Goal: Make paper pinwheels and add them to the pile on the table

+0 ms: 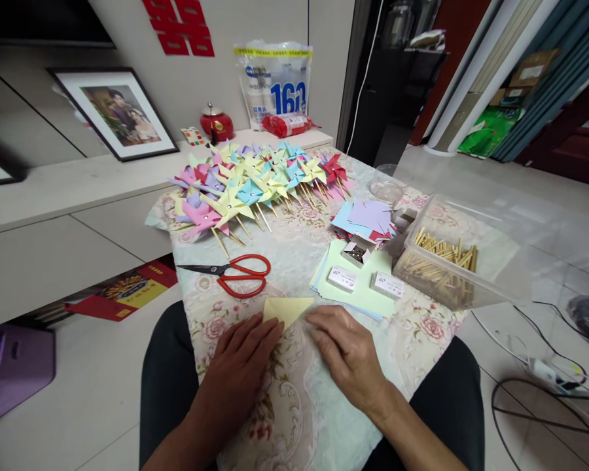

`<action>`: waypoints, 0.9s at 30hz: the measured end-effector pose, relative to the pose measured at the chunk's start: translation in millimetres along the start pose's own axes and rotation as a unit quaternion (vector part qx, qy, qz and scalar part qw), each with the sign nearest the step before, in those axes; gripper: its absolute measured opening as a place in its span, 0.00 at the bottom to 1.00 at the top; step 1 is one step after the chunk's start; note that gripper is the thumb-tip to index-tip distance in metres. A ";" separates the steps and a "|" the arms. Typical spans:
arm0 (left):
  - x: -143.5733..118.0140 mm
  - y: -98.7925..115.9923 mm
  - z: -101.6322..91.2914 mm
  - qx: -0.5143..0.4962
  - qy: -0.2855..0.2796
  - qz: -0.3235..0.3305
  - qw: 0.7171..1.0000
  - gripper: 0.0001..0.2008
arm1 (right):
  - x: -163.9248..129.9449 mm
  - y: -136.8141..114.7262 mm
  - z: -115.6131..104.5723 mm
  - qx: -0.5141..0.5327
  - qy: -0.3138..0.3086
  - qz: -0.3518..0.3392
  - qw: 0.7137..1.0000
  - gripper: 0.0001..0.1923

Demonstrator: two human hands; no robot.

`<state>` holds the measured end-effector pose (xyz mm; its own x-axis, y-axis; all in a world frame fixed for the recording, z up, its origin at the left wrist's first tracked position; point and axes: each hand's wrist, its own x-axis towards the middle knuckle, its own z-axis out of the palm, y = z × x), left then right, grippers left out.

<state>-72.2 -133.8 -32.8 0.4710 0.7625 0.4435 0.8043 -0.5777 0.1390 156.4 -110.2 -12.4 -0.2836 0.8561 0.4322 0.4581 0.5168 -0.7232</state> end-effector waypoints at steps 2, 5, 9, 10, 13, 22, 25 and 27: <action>0.7 0.1 -0.5 0.001 -0.005 -0.002 1.000 0.23 | -4.3 -3.4 1.9 0.067 0.019 0.133 0.989 0.10; 1.2 -0.2 -0.4 0.001 -0.008 0.000 1.000 0.21 | -6.8 -8.9 6.8 0.177 -0.019 0.298 0.938 0.16; 1.5 -0.3 -0.1 -0.003 -0.005 0.000 1.000 0.21 | -1.9 -12.8 14.0 0.273 -0.025 0.358 0.893 0.23; 1.5 -0.3 -0.1 -0.005 -0.006 -0.001 1.000 0.21 | -0.2 -12.8 15.7 0.282 -0.020 0.361 0.889 0.24; 1.4 -0.1 -0.1 -0.010 -0.008 -0.002 1.000 0.22 | 3.4 -11.0 19.6 0.297 -0.012 0.360 0.884 0.25; -0.3 -0.2 0.5 -0.008 -0.010 -0.006 1.000 0.20 | -2.6 -9.3 24.9 0.226 -0.012 0.241 0.944 0.13; -0.4 0.2 0.0 -0.011 -0.011 -0.009 1.000 0.20 | -3.7 -11.3 25.2 0.170 -0.029 0.194 0.966 0.13; 0.0 0.5 -0.6 -0.012 -0.010 -0.010 1.000 0.20 | -2.9 -12.6 25.0 0.123 -0.033 0.150 0.980 0.13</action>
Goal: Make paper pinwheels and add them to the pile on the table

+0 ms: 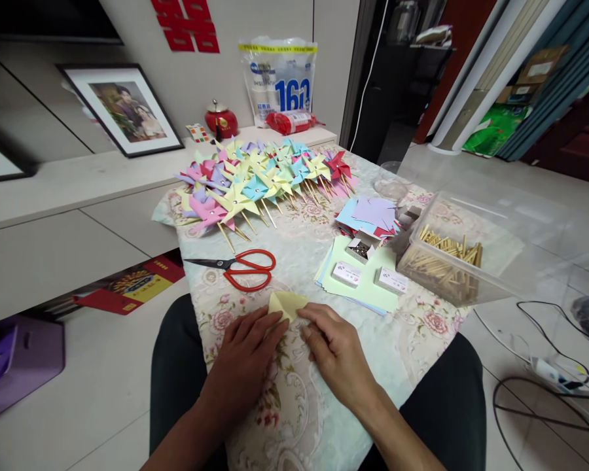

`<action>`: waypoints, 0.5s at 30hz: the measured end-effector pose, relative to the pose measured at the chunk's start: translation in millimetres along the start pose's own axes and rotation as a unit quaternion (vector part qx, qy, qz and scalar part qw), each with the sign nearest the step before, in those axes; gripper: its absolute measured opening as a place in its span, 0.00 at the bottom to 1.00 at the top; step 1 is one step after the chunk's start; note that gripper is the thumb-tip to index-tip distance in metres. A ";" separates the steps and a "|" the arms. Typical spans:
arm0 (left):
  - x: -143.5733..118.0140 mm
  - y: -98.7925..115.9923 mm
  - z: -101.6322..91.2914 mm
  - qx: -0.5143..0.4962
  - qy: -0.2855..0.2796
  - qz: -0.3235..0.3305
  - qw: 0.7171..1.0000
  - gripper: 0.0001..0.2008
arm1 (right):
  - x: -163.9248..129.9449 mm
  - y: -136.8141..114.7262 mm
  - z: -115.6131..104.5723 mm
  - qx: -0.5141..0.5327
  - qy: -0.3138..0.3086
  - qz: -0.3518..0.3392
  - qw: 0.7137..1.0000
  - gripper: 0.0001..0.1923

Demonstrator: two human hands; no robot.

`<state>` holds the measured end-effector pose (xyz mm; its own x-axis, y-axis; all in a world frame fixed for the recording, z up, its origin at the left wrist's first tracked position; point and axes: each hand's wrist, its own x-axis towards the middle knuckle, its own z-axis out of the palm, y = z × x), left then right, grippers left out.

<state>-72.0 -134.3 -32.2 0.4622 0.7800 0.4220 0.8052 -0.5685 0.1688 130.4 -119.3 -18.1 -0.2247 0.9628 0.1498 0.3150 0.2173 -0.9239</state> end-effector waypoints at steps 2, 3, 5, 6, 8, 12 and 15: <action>0.5 0.4 -0.6 0.000 0.005 0.000 1.000 0.19 | 0.9 -1.7 0.1 -0.042 0.005 -0.046 0.998 0.13; 0.6 0.5 -0.7 0.000 0.008 -0.001 1.000 0.19 | 1.3 -2.6 0.3 -0.055 0.007 -0.064 0.996 0.13; 0.6 0.5 -0.7 -0.003 0.011 -0.003 1.000 0.19 | 1.8 -4.7 1.0 -0.068 0.007 -0.088 0.994 0.13; 0.3 0.5 -0.5 -0.006 0.012 -0.005 1.000 0.19 | 1.9 -5.7 1.4 -0.072 0.005 -0.096 0.993 0.13; -0.4 0.2 0.1 -0.012 0.014 -0.008 1.000 0.20 | 1.9 -8.0 2.1 -0.080 -0.002 -0.109 0.991 0.14; -1.6 -0.4 0.5 -0.029 0.026 -0.009 0.999 0.20 | 2.3 -12.2 2.3 -0.089 -0.029 -0.120 0.988 0.13; -2.3 -0.6 -0.4 -0.050 0.039 -0.012 0.998 0.18 | 2.2 -13.7 2.3 -0.091 -0.040 -0.122 0.988 0.11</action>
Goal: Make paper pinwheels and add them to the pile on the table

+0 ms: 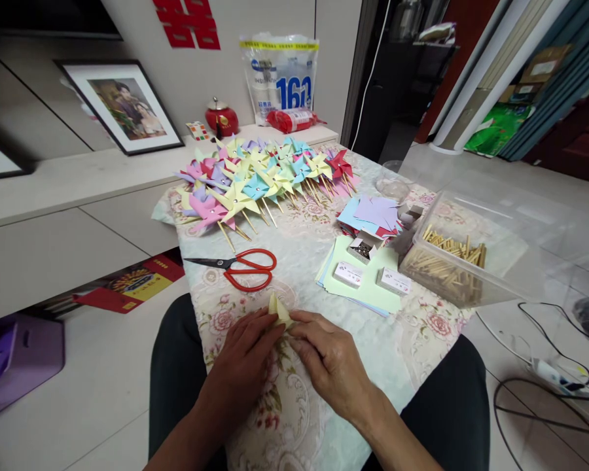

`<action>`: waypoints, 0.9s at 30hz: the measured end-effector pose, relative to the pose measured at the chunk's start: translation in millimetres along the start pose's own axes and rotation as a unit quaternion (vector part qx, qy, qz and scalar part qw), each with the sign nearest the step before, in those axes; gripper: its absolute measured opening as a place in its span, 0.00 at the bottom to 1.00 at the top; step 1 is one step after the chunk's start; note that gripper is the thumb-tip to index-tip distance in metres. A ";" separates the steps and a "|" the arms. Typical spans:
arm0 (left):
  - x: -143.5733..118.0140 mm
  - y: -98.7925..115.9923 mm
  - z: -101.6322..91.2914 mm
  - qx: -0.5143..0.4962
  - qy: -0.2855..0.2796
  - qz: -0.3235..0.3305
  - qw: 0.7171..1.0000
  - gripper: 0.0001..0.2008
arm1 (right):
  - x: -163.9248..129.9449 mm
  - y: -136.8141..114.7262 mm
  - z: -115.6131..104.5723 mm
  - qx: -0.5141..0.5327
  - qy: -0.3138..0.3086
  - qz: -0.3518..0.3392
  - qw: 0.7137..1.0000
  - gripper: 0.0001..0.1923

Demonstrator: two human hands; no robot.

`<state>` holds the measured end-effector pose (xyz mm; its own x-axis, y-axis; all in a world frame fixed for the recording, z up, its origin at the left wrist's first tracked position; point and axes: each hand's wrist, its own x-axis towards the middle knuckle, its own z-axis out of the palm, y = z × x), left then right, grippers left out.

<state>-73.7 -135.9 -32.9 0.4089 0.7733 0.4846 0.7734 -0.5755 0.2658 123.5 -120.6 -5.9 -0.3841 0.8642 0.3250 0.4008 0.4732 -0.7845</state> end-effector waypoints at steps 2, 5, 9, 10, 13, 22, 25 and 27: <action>-0.7 -0.2 -0.9 -0.018 0.013 -0.008 1.000 0.17 | -0.7 0.0 0.4 -0.002 -0.004 -0.003 1.000 0.10; -1.9 -1.0 -2.6 -0.054 0.027 -0.045 0.997 0.13 | -2.4 1.0 1.7 -0.010 -0.010 -0.003 1.000 0.10; -1.7 -1.8 -6.2 -0.104 0.017 -0.127 0.986 0.10 | -3.3 1.8 3.3 -0.027 -0.019 -0.009 0.999 0.10; -1.3 -1.9 -7.1 -0.110 0.015 -0.139 0.984 0.11 | -3.0 1.7 3.5 -0.031 -0.022 -0.014 0.999 0.09; -0.6 -2.0 -8.2 -0.103 0.015 -0.143 0.984 0.18 | -2.2 1.3 4.1 -0.042 -0.031 -0.028 0.998 0.09; -4.8 -5.4 -4.0 -0.042 0.022 -0.017 0.999 0.19 | -3.5 2.5 7.4 -0.079 -0.052 -0.035 0.995 0.10; -4.7 -5.9 -2.2 -0.032 0.026 0.009 0.999 0.17 | -4.0 3.9 8.0 -0.086 -0.058 -0.037 0.994 0.10; -5.2 -5.6 0.0 -0.027 0.031 0.013 0.999 0.17 | -4.2 3.7 7.9 -0.092 -0.063 -0.037 0.993 0.10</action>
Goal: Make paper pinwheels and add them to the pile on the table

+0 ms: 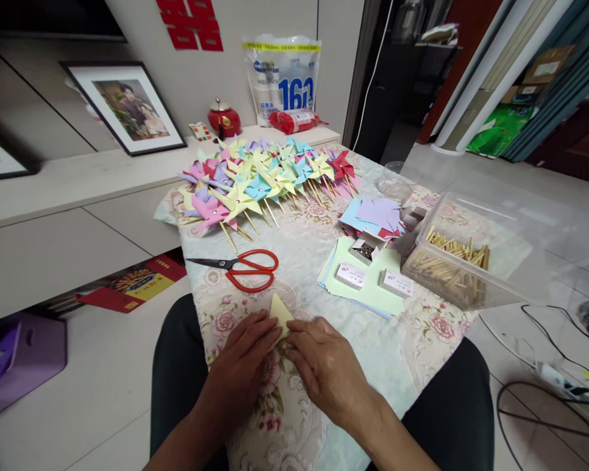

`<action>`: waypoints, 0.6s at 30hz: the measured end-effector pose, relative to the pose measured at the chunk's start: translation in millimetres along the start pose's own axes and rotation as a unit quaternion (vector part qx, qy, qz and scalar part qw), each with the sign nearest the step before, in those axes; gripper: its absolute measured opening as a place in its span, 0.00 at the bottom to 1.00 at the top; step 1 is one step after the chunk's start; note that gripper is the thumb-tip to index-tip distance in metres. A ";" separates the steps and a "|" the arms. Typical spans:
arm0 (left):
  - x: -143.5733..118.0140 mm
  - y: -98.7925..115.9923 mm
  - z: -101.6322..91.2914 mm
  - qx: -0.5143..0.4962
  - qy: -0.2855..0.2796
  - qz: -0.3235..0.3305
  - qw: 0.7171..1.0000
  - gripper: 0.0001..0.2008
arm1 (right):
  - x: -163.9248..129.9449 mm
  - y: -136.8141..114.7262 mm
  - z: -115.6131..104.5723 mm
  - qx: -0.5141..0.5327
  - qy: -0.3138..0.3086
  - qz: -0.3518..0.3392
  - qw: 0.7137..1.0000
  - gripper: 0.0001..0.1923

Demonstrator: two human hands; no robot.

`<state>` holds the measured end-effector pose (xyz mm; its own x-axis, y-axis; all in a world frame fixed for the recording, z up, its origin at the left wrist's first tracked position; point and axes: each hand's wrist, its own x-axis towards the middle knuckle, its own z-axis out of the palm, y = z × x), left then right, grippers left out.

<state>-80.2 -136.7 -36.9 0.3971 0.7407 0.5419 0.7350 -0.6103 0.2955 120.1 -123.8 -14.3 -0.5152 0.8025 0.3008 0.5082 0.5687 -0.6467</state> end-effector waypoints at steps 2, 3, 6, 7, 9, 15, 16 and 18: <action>-1.1 0.4 2.3 0.004 0.003 0.003 1.000 0.17 | 0.2 -1.6 -0.6 -0.009 -0.012 0.002 1.000 0.11; -1.7 0.5 3.2 0.005 0.002 0.006 1.000 0.17 | 0.5 -2.9 -0.9 -0.016 -0.021 0.004 1.000 0.11; -2.8 0.8 4.3 0.008 -0.003 0.015 1.000 0.18 | 2.2 -6.5 -2.1 -0.045 -0.046 0.008 0.998 0.11; -2.9 1.0 4.2 0.009 -0.006 0.018 1.000 0.18 | 3.0 -6.8 -2.7 -0.048 -0.049 0.007 0.998 0.11; -2.9 1.4 3.6 0.010 -0.010 0.025 1.000 0.18 | 5.0 -5.4 -4.3 -0.019 -0.033 0.007 0.999 0.11; -3.8 5.1 1.5 0.020 -0.012 0.013 1.000 0.17 | 19.1 5.5 -11.2 0.086 0.063 0.153 0.982 0.09; -3.9 5.7 1.2 0.022 -0.007 0.009 1.000 0.16 | 23.1 6.2 -11.5 0.084 0.048 0.175 0.980 0.10; -4.0 6.7 0.6 0.026 0.002 0.006 1.000 0.14 | 31.7 6.3 -11.2 0.068 0.014 0.201 0.977 0.10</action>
<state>-76.5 -143.5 -37.6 0.4037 0.7323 0.5485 0.7582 -0.6032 0.2473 114.6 -92.8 -1.0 -0.2733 0.9617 0.0206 0.5684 0.1787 -0.8031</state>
